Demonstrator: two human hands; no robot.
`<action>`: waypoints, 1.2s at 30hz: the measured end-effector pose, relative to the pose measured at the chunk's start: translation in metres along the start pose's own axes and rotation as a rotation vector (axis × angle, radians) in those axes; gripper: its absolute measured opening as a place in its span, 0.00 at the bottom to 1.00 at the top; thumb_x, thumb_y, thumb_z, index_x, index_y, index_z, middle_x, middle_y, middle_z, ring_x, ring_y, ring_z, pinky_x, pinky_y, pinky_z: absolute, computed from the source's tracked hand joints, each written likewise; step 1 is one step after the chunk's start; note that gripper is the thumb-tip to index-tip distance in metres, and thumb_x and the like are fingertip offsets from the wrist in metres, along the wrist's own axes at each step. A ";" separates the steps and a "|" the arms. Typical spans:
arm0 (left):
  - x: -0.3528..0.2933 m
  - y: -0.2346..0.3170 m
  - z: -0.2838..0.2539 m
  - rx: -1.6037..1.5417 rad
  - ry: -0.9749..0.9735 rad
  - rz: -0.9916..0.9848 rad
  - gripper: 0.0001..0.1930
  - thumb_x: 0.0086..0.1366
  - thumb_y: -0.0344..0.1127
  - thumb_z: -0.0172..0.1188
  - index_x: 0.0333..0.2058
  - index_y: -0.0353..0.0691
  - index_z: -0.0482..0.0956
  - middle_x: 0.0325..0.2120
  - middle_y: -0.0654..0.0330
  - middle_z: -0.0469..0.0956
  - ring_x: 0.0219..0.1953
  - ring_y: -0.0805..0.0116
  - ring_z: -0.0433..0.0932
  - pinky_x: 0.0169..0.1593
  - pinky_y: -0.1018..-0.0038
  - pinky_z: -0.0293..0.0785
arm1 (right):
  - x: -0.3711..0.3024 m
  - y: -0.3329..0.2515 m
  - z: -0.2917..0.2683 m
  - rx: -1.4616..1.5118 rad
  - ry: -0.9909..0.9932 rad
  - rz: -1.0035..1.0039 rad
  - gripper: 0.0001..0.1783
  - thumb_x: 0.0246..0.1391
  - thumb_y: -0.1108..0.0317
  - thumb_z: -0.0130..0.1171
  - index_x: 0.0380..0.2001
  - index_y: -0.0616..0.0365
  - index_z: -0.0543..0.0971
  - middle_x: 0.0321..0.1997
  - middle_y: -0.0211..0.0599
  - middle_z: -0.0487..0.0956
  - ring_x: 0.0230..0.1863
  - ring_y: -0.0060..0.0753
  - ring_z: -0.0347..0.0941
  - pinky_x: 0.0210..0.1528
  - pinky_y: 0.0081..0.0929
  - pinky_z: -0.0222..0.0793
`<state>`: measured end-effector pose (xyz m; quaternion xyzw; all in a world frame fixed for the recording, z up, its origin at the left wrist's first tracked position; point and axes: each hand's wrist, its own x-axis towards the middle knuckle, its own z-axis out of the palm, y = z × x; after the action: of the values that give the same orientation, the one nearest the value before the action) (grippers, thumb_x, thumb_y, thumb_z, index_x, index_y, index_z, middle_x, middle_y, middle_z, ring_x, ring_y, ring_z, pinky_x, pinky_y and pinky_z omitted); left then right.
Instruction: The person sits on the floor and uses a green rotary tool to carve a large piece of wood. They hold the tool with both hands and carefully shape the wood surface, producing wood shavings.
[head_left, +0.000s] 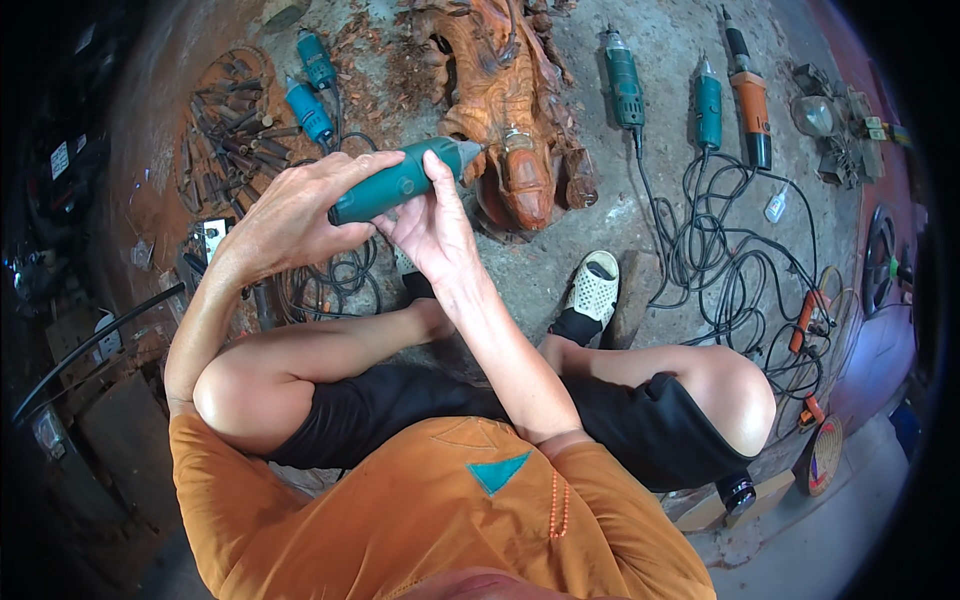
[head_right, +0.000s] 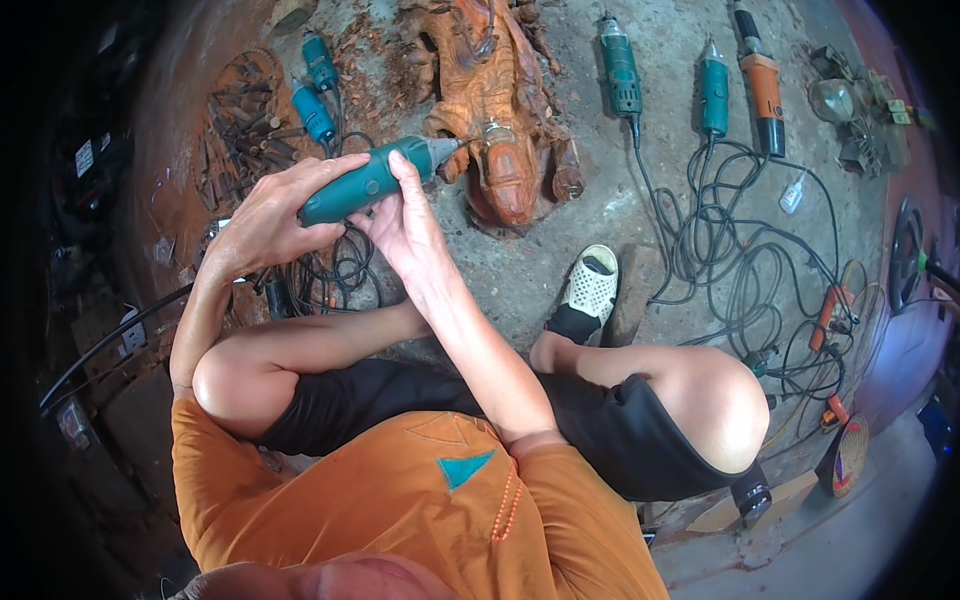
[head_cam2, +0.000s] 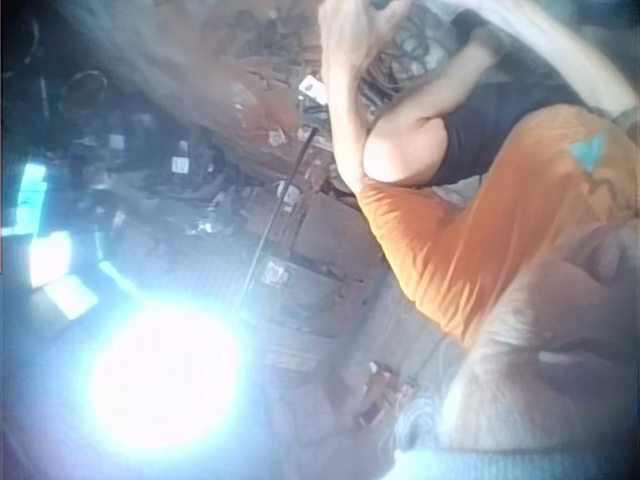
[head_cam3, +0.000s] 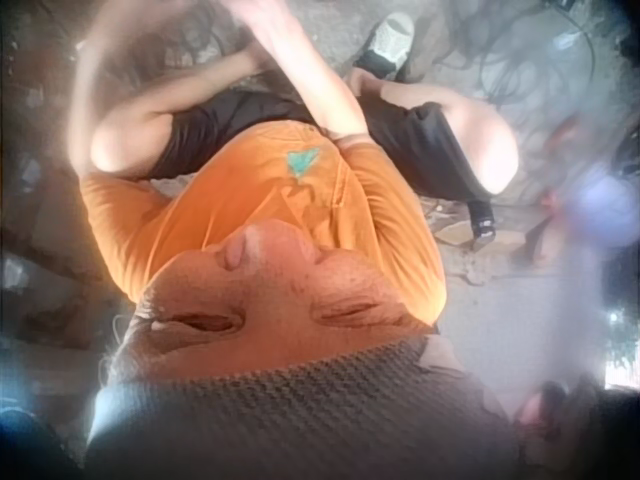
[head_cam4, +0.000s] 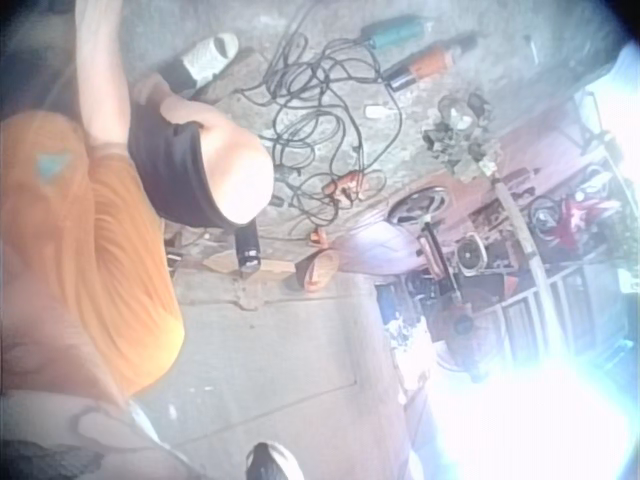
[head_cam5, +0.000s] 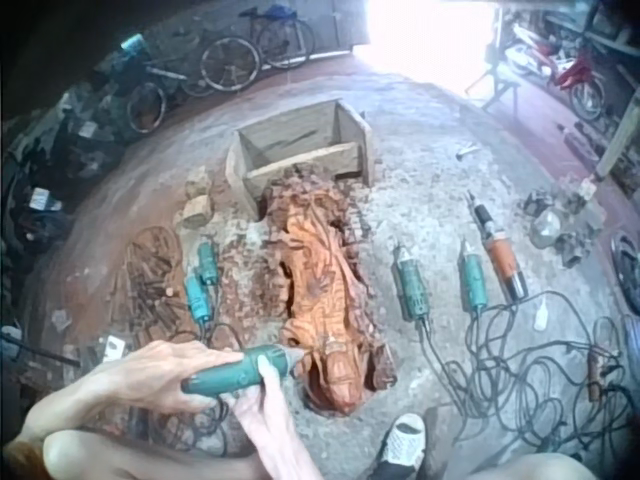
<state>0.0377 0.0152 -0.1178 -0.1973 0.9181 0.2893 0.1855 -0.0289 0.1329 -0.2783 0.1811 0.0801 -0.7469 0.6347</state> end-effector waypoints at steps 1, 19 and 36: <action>0.001 0.000 0.001 -0.012 -0.010 -0.020 0.39 0.49 0.29 0.62 0.64 0.47 0.70 0.50 0.46 0.78 0.47 0.45 0.80 0.51 0.58 0.77 | 0.000 0.000 0.000 -0.001 0.009 -0.002 0.26 0.62 0.43 0.60 0.52 0.51 0.74 0.53 0.33 0.79 0.57 0.32 0.73 0.60 0.46 0.68; -0.004 -0.004 0.001 -0.054 0.062 0.026 0.39 0.51 0.30 0.63 0.65 0.46 0.69 0.44 0.47 0.80 0.42 0.46 0.81 0.48 0.59 0.77 | 0.001 -0.004 0.008 -0.101 0.006 0.009 0.26 0.62 0.42 0.60 0.51 0.48 0.74 0.52 0.31 0.78 0.56 0.31 0.73 0.57 0.44 0.68; 0.012 -0.004 0.000 -0.006 0.181 -0.052 0.39 0.52 0.31 0.64 0.66 0.49 0.68 0.51 0.46 0.78 0.50 0.46 0.79 0.55 0.60 0.75 | 0.028 -0.023 0.026 -0.141 0.046 -0.055 0.28 0.57 0.44 0.66 0.50 0.51 0.74 0.46 0.33 0.80 0.50 0.34 0.77 0.50 0.48 0.74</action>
<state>0.0294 0.0092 -0.1244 -0.2470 0.9248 0.2680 0.1088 -0.0596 0.1025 -0.2668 0.1511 0.1519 -0.7522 0.6232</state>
